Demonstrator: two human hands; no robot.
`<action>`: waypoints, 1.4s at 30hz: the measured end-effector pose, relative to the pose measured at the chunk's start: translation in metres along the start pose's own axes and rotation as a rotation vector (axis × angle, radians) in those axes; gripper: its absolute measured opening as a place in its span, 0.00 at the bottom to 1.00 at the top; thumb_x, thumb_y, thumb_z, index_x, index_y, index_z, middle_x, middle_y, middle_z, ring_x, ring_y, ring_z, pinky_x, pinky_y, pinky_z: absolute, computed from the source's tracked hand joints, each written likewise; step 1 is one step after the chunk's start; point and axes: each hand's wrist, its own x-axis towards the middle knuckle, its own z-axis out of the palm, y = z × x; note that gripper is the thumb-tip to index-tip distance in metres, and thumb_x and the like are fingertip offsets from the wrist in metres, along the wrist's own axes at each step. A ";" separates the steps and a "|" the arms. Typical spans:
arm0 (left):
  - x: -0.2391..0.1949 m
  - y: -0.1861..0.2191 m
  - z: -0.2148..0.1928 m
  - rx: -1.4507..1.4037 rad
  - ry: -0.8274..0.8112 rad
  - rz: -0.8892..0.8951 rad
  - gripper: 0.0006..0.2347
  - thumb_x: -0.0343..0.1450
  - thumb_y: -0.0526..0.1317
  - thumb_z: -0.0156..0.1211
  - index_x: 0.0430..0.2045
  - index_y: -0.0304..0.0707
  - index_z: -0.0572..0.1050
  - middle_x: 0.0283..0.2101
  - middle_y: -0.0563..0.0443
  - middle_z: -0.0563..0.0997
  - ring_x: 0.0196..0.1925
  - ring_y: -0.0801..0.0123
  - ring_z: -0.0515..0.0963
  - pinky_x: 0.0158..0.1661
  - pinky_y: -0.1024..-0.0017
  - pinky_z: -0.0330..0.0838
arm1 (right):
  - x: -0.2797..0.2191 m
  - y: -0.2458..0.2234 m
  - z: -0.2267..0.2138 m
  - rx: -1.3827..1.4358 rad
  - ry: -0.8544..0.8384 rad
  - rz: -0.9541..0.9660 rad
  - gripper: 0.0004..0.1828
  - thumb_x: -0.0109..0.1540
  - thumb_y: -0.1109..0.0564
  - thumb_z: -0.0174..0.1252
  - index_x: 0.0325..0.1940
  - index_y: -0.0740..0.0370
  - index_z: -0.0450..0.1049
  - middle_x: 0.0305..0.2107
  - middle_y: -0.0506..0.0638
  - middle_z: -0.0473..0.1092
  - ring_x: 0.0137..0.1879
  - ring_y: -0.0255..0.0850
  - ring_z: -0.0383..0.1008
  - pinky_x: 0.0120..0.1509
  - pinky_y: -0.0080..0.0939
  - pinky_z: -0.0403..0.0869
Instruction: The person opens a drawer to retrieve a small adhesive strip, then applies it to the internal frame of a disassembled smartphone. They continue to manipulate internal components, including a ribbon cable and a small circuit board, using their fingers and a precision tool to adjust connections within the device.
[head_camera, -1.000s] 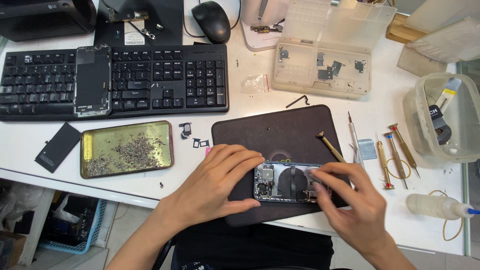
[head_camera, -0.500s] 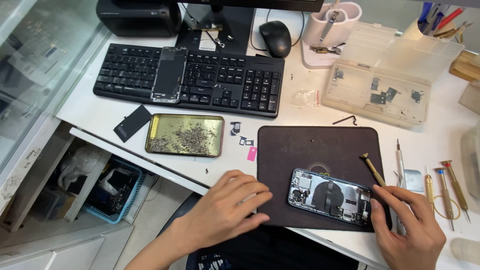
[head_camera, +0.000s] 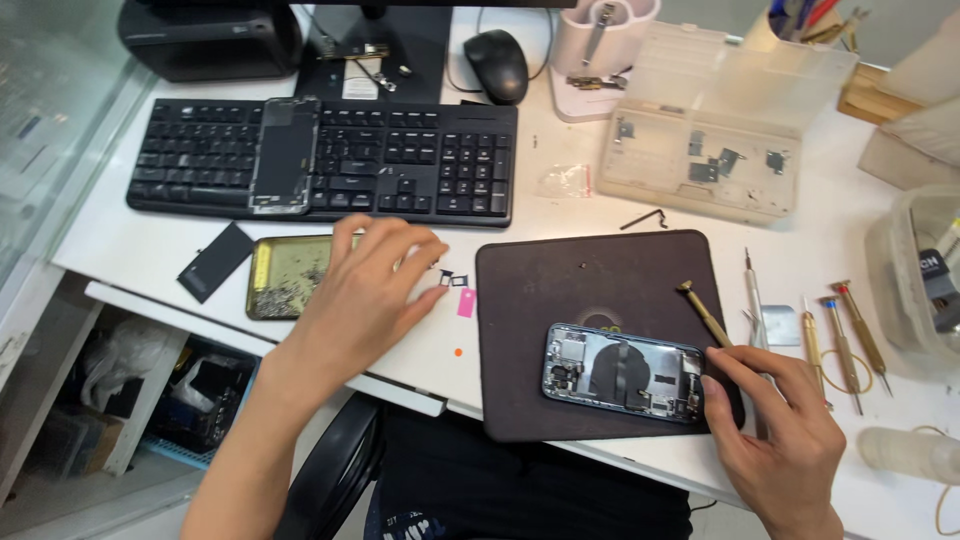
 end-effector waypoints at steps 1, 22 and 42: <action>-0.001 0.007 0.000 -0.017 -0.002 0.017 0.18 0.66 0.39 0.68 0.47 0.30 0.77 0.50 0.45 0.78 0.56 0.57 0.74 0.60 0.53 0.59 | 0.001 -0.001 -0.001 0.014 -0.008 0.018 0.17 0.60 0.63 0.68 0.53 0.61 0.80 0.44 0.52 0.75 0.49 0.42 0.77 0.52 0.37 0.74; -0.024 0.068 0.033 -0.366 -0.026 0.077 0.11 0.66 0.36 0.69 0.39 0.32 0.80 0.40 0.48 0.81 0.46 0.59 0.80 0.51 0.60 0.71 | 0.003 -0.004 -0.007 0.120 0.115 0.135 0.13 0.63 0.68 0.63 0.52 0.65 0.79 0.44 0.54 0.75 0.48 0.42 0.78 0.52 0.37 0.75; 0.000 -0.001 0.017 0.062 -0.020 -0.133 0.15 0.66 0.38 0.67 0.44 0.30 0.78 0.50 0.46 0.77 0.59 0.58 0.72 0.61 0.52 0.55 | -0.005 0.003 -0.003 0.076 0.114 0.175 0.08 0.68 0.66 0.64 0.52 0.65 0.80 0.45 0.55 0.76 0.51 0.42 0.79 0.57 0.35 0.74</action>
